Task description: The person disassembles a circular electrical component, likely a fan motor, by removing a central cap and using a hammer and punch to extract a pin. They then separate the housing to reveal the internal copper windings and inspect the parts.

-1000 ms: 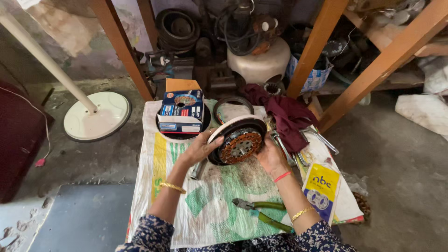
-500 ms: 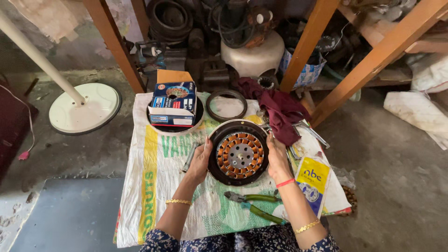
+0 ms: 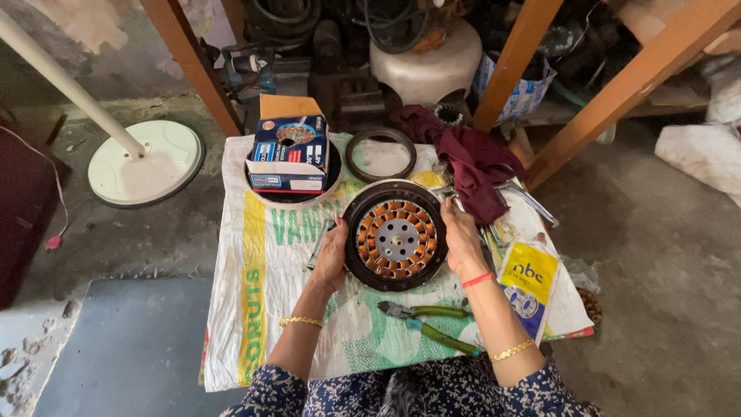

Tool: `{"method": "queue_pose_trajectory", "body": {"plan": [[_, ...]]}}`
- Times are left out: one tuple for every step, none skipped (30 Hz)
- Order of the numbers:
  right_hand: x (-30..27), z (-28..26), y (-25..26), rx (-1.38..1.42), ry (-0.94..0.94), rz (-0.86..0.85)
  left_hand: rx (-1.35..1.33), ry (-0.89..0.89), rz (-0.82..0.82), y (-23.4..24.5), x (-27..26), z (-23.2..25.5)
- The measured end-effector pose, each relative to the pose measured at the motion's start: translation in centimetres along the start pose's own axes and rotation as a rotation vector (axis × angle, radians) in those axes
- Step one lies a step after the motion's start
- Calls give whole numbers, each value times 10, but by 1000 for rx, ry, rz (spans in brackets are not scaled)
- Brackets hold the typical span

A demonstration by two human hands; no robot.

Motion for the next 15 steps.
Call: {"method": "queue_pose_trajectory", "body": {"plan": [[1,1,1,-13,-3,16,-10,-6,-2,1,1,0],[1,3,2,-26,-6,32,-19,-12,-5,2,1,0],[2,4,2,-39,-7,47,-41,5,-2,3,0,-1],[4,3,0,-26,13,26,-62,22,0,3,0,-1],[4,4,-1,-13,30,7,-84,42,5,3,-2,-3],[4,5,-3,-1,47,-12,-92,48,14,2,-3,-4],[5,5,-3,-23,53,-7,-100,53,23,2,-4,-4],[6,4,-3,-45,59,-2,-108,58,32,3,-4,-4],[6,4,-3,-67,66,4,-98,55,29,4,-5,-4],[4,4,-5,-63,62,4,-88,53,27,4,-5,-5],[4,2,-6,-58,61,6,-78,50,22,4,-4,-5],[3,0,-8,-53,59,8,-61,58,66,7,-3,-6],[0,-5,-9,-97,80,26,-45,66,108,9,-3,-9],[-4,-10,-11,-141,101,44,-29,75,151,11,-2,-12],[-10,-16,-15,-185,121,61,-35,66,205,15,-1,-16]]}}
Point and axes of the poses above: each hand's wrist, its own x-axis towards the middle knuckle, its own y-axis out of the back of the hand, z = x × y, the point moved 6 cm from there along x, towards the middle knuckle, and after that the axes turned 11 degrees about z, right-handed, at the moved point
